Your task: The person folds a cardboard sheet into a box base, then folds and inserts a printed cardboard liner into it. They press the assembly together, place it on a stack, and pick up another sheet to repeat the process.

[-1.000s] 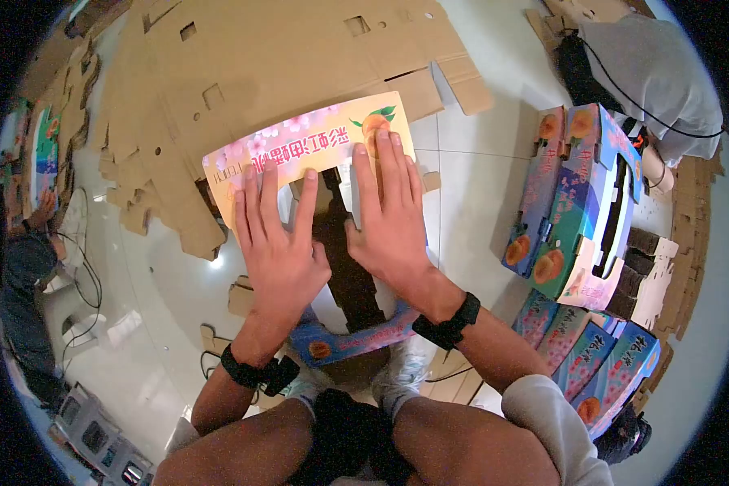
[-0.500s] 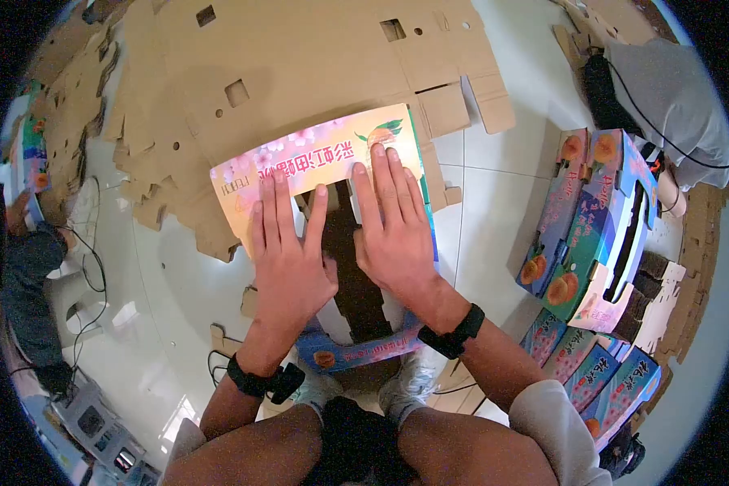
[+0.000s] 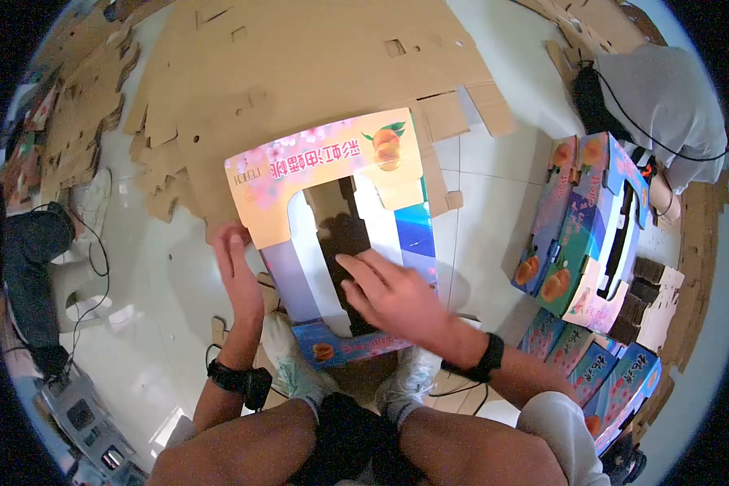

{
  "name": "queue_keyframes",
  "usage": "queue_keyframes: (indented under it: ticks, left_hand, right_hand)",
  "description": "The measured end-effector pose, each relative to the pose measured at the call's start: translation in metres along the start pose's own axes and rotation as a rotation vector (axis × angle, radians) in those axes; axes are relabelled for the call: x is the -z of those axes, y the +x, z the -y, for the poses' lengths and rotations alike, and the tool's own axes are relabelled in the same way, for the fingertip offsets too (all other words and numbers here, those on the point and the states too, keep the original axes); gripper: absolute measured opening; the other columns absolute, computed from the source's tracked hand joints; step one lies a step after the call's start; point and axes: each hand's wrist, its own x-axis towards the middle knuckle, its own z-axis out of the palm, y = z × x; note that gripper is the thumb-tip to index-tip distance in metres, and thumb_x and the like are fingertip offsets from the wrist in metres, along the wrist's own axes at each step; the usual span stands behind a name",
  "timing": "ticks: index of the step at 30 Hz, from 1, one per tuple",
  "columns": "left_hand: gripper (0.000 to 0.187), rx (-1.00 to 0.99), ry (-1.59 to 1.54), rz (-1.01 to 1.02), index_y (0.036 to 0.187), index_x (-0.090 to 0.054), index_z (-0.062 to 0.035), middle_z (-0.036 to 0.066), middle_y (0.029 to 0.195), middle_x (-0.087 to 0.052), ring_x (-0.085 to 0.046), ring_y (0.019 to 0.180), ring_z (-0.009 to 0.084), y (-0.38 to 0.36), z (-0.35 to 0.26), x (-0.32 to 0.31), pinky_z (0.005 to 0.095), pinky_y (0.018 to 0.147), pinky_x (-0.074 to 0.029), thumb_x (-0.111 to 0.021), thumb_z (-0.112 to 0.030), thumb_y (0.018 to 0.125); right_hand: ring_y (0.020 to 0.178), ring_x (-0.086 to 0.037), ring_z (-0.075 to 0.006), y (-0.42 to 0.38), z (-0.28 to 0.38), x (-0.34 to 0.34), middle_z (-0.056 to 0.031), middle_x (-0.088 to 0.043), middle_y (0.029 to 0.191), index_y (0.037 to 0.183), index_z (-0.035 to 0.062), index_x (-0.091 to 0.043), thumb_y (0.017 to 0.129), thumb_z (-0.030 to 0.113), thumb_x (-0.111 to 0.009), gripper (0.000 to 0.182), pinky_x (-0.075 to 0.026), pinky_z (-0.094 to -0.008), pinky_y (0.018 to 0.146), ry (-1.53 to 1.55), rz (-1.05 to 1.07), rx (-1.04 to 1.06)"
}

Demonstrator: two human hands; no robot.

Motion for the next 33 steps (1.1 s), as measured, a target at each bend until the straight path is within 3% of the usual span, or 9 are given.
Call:
queue_keyframes:
  ticks: [2,7,9,13,17,21,25,31,33]
  left_hand:
    - [0.048,0.302,-0.093,0.293,0.153,-0.040,0.0001,0.017,0.143,-0.052,-0.049,0.138,0.0258,-0.003,0.008,0.012,0.0402,0.116,-0.038,-0.046,-0.022,0.111]
    - [0.065,0.166,0.014,0.487,0.164,-0.022,-0.0015,0.019,0.152,-0.046,-0.052,0.136,0.0252,-0.026,-0.014,0.008,0.0388,0.115,-0.041,-0.051,-0.025,0.111]
    - [0.068,0.159,-0.095,0.640,0.165,-0.021,-0.0018,0.020,0.156,-0.044,-0.053,0.137,0.0258,-0.025,-0.034,0.009,0.0397,0.116,-0.042,-0.055,-0.020,0.109]
    - [0.073,0.069,-0.231,0.820,0.169,-0.019,-0.0136,0.015,0.144,-0.049,-0.058,0.124,0.0230,-0.023,-0.072,-0.013,0.0391,0.107,-0.049,-0.055,-0.007,0.106]
    - [0.043,-0.499,0.260,0.519,0.142,-0.058,-0.0058,0.015,0.143,-0.057,-0.060,0.128,0.0326,0.018,-0.053,-0.014,0.0393,0.112,-0.045,-0.066,-0.005,0.099]
    - [0.035,-0.460,0.557,0.146,0.128,-0.065,-0.0067,0.016,0.131,-0.061,-0.058,0.123,0.0353,0.051,-0.032,0.007,0.0420,0.107,-0.046,-0.071,-0.005,0.094]
    - [0.033,-0.555,0.851,0.089,0.126,-0.066,-0.0076,0.015,0.121,-0.064,-0.061,0.114,0.0333,0.055,-0.005,0.021,0.0400,0.100,-0.050,-0.073,-0.009,0.094]
    - [0.022,0.059,0.282,0.584,0.118,-0.069,-0.0056,0.013,0.094,-0.073,-0.071,0.087,0.0217,0.023,0.022,-0.006,0.0373,0.081,-0.056,-0.072,-0.018,0.100]
    - [0.019,0.098,0.155,0.684,0.113,-0.068,-0.0044,0.011,0.093,-0.075,-0.071,0.085,0.0174,0.011,0.031,-0.021,0.0343,0.076,-0.054,-0.070,-0.019,0.101]
  right_hand:
    - [0.115,-0.065,-0.0390,0.005,0.010,-0.022,-0.0223,-0.060,0.126,0.144,-0.0025,-0.050,0.094,0.017,-0.076,0.060,-0.054,-0.0464,0.100,0.118,0.007,-0.139]
    - [0.122,-0.060,-0.0264,0.022,0.015,-0.034,-0.0179,-0.058,0.133,0.151,-0.0029,-0.039,0.093,0.022,-0.081,0.076,-0.049,-0.0411,0.108,0.522,0.041,-0.285]
    - [0.119,-0.059,-0.0201,0.036,0.009,-0.028,-0.0144,-0.060,0.125,0.140,-0.0050,-0.044,0.086,0.026,-0.089,0.077,-0.051,-0.0373,0.102,0.700,-0.304,-0.131]
    - [0.109,-0.059,-0.0182,0.033,0.043,0.058,-0.0142,-0.061,0.115,0.132,-0.0087,-0.044,0.077,0.034,-0.096,0.087,-0.054,-0.0348,0.090,0.275,-0.320,-0.388]
    - [0.109,-0.060,-0.0180,0.012,0.055,0.121,-0.0111,-0.061,0.122,0.147,-0.0048,-0.042,0.073,0.029,-0.096,0.098,-0.052,-0.0370,0.095,0.230,-0.623,-0.147]
    - [0.102,-0.072,-0.0261,-0.028,0.056,0.212,-0.0186,-0.070,0.124,0.157,0.0026,-0.042,0.082,0.028,-0.088,0.092,-0.059,-0.0353,0.086,0.048,-0.903,-0.062]
    - [0.113,-0.070,-0.0298,-0.090,-0.003,0.316,-0.0270,-0.065,0.133,0.161,0.0025,-0.036,0.087,0.045,-0.081,0.097,-0.056,-0.0402,0.096,-0.342,-1.073,-0.347]
    - [0.133,-0.058,-0.0375,-0.161,-0.135,0.331,-0.0335,-0.052,0.148,0.160,-0.0088,-0.028,0.083,0.052,-0.084,0.113,-0.048,-0.0417,0.110,-0.588,-1.001,-0.613]
    - [0.128,-0.061,-0.0378,-0.164,-0.164,0.321,-0.0340,-0.054,0.145,0.160,-0.0093,-0.025,0.081,0.051,-0.086,0.116,-0.050,-0.0410,0.108,-0.576,-0.936,-0.689]
